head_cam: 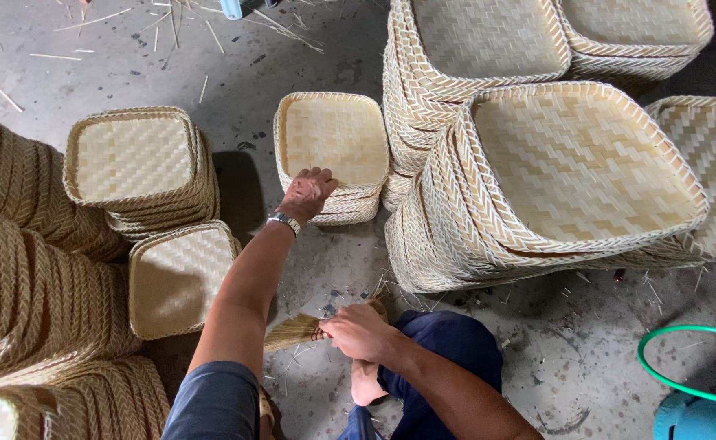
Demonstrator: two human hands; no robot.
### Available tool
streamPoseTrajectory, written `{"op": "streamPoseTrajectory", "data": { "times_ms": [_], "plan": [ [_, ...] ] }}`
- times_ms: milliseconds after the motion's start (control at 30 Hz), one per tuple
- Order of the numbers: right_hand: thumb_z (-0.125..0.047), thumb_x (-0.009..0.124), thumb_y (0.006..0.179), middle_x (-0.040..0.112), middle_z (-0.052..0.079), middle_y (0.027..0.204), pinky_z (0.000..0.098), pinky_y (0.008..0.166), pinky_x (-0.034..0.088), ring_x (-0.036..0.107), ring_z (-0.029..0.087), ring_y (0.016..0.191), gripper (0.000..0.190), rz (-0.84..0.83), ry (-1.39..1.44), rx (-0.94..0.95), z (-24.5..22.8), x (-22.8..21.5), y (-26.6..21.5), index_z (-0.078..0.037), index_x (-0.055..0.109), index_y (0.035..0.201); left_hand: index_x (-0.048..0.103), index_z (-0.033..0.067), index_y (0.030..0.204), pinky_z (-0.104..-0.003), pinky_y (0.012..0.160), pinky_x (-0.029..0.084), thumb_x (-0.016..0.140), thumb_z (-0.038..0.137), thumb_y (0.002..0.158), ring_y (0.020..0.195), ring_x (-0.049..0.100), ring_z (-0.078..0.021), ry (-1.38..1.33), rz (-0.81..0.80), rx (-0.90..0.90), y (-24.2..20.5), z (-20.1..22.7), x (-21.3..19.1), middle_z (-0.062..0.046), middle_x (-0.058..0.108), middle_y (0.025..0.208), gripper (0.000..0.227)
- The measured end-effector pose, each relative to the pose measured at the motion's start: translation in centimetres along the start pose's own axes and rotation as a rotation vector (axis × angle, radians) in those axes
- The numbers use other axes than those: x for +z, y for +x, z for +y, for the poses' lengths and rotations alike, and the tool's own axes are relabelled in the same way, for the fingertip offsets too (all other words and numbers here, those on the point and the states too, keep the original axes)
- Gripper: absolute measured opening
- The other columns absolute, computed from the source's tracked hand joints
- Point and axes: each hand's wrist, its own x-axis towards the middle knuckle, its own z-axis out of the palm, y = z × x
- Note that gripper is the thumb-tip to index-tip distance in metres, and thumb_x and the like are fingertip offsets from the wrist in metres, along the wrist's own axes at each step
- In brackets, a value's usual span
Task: The person cleans woven bamboo baskets with a small whisk broom, brushing the interior and exterior of the baskets and then stacking them.
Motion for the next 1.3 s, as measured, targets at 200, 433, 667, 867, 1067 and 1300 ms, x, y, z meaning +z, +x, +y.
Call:
{"op": "streamPoseTrajectory", "data": {
  "times_ms": [200, 433, 667, 867, 1067, 1300],
  "plan": [
    [-0.008, 0.069, 0.081, 0.071, 0.016, 0.081, 0.0454, 0.076, 0.055, 0.07, 0.034, 0.083, 0.026, -0.003, 0.021, -0.075, 0.9, 0.0, -0.7, -0.003, 0.063, 0.106, 0.066, 0.0068, 0.131, -0.052, 0.106, 0.042, 0.066, 0.018, 0.092, 0.112, 0.061, -0.0314, -0.169, 0.534, -0.118, -5.7, 0.4, -1.6, -0.013, 0.066, 0.119, 0.041],
    [-0.022, 0.066, 0.088, 0.073, 0.012, 0.088, 0.0512, 0.08, 0.05, 0.065, 0.038, 0.093, 0.024, -0.127, -0.009, 0.139, -2.0, -3.7, -1.3, -0.009, 0.066, 0.107, 0.06, 0.0134, 0.141, -0.047, 0.105, 0.049, 0.067, 0.028, 0.101, 0.119, 0.059, -0.035, -0.409, 0.529, -0.852, -17.5, -6.7, 5.1, -0.014, 0.062, 0.127, 0.043],
    [-0.025, 0.072, 0.084, 0.074, 0.013, 0.093, 0.0499, 0.078, 0.052, 0.068, 0.035, 0.092, 0.058, -0.106, -0.012, 0.054, -2.0, -2.4, -1.1, -0.006, 0.058, 0.137, 0.039, 0.0067, 0.151, -0.064, 0.113, 0.017, 0.061, 0.013, 0.081, 0.144, 0.032, -0.0397, 0.294, 0.284, -0.843, -21.5, -17.0, 4.5, -0.02, 0.042, 0.154, 0.074],
    [-0.026, 0.069, 0.088, 0.073, 0.013, 0.096, 0.0475, 0.08, 0.053, 0.068, 0.033, 0.094, 0.057, -0.242, -0.024, 0.147, -2.4, -2.2, -0.2, -0.006, 0.056, 0.139, 0.056, 0.0092, 0.138, -0.068, 0.123, 0.013, 0.054, 0.013, 0.1, 0.134, 0.05, -0.0309, 0.277, -0.215, -0.815, -21.6, -18.9, -0.2, -0.013, 0.056, 0.134, 0.038],
    [-0.02, 0.07, 0.084, 0.074, 0.016, 0.09, 0.0496, 0.078, 0.052, 0.068, 0.037, 0.088, 0.047, -0.108, -0.036, 0.099, -1.2, -1.8, 0.0, -0.005, 0.063, 0.128, 0.067, 0.0111, 0.112, -0.05, 0.116, 0.036, 0.057, 0.017, 0.101, 0.109, 0.063, -0.0257, 0.26, -0.182, -0.564, -23.3, -16.8, -0.6, -0.011, 0.062, 0.113, 0.016],
    [-0.038, 0.06, 0.099, 0.067, 0.009, 0.08, 0.041, 0.062, 0.057, 0.069, 0.025, 0.067, 0.029, 0.158, 0.129, 0.54, 0.0, -5.5, 0.6, -0.009, 0.056, 0.102, 0.065, 0.0043, 0.109, -0.044, 0.102, 0.046, 0.057, 0.012, 0.099, 0.1, 0.063, -0.0264, 0.222, 0.003, -0.388, -25.4, -7.2, -5.7, -0.015, 0.061, 0.109, 0.014]
  ]
}}
